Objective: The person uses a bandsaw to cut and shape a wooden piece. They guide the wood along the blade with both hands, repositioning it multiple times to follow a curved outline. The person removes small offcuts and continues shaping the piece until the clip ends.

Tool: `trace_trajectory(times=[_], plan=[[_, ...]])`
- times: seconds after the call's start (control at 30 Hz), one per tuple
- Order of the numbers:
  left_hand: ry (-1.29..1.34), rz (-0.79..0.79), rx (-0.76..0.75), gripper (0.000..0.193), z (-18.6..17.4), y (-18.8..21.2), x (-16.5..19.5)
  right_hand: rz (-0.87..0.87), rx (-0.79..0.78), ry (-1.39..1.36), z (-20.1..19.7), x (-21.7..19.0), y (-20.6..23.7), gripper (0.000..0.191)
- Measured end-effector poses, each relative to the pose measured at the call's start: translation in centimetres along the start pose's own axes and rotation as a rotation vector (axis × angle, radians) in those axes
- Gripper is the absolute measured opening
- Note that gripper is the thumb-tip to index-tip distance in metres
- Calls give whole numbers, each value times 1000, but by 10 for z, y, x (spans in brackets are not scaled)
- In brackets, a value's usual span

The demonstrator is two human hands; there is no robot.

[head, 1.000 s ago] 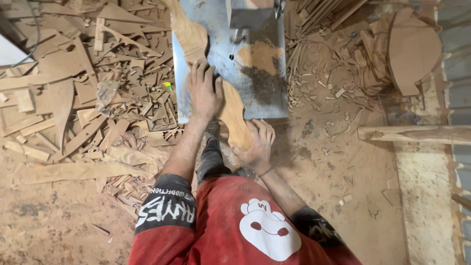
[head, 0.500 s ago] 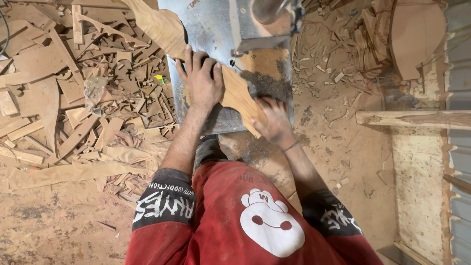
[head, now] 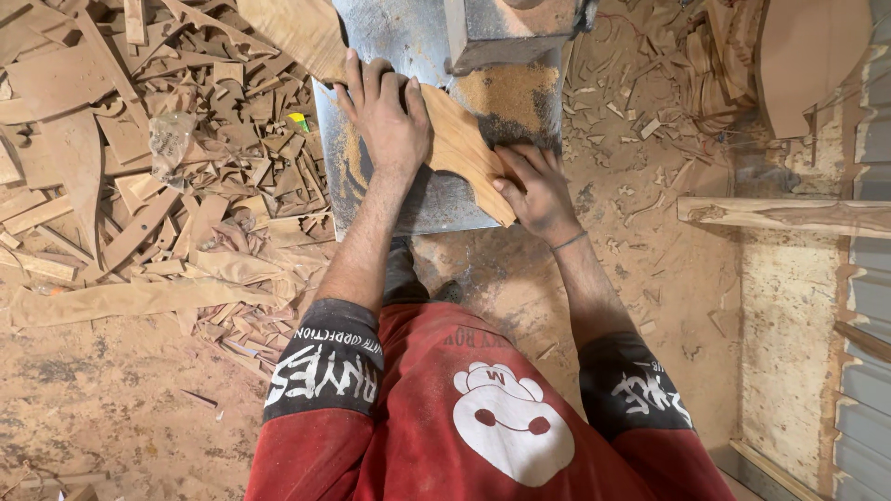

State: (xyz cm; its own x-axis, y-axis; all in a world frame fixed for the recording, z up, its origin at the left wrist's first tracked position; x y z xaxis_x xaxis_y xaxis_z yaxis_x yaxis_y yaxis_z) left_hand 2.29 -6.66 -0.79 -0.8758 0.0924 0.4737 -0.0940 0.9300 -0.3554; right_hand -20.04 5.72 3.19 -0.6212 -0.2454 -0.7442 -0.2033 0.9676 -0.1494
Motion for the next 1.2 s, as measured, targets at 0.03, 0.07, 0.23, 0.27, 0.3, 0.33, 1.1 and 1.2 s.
trace_trajectory(times=[0.03,0.07,0.23,0.27,0.3,0.33,1.1,1.2], plan=[[-2,-10,-1,12,2,0,0,-3,0,-4,-2,1,-2,47],[-3,-20,-2,13,3,0,-2,5,1,-10,-2,3,-4,47],[-76,-39,18,14,10,0,-4,-3,-20,-15,-6,8,-13,48],[-91,-39,21,14,11,1,-2,-3,-31,-3,-8,10,-14,48],[-109,-40,26,15,12,0,-2,-4,-44,7,-8,11,-15,48],[-107,-53,22,14,13,1,0,-7,-55,19,-10,13,-16,48],[-201,-183,21,18,4,4,22,-90,133,-35,-21,-2,-36,22],[-259,-177,-53,19,10,3,20,-135,137,-35,-22,0,-35,19]])
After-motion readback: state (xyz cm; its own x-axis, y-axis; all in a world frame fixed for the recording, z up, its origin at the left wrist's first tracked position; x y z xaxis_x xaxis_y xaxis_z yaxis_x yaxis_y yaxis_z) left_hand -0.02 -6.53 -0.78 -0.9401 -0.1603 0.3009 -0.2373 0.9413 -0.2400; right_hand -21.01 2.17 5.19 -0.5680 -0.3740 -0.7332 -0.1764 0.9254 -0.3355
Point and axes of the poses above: each hand's wrist, its own y-axis away from the middle knuckle, its own z-axis out of the palm, x = y × z, the point moved 5 cm from there along -y, towards the middle knuckle, and after that the axes turned 15 degrees about -y, right-handed, at the moved point
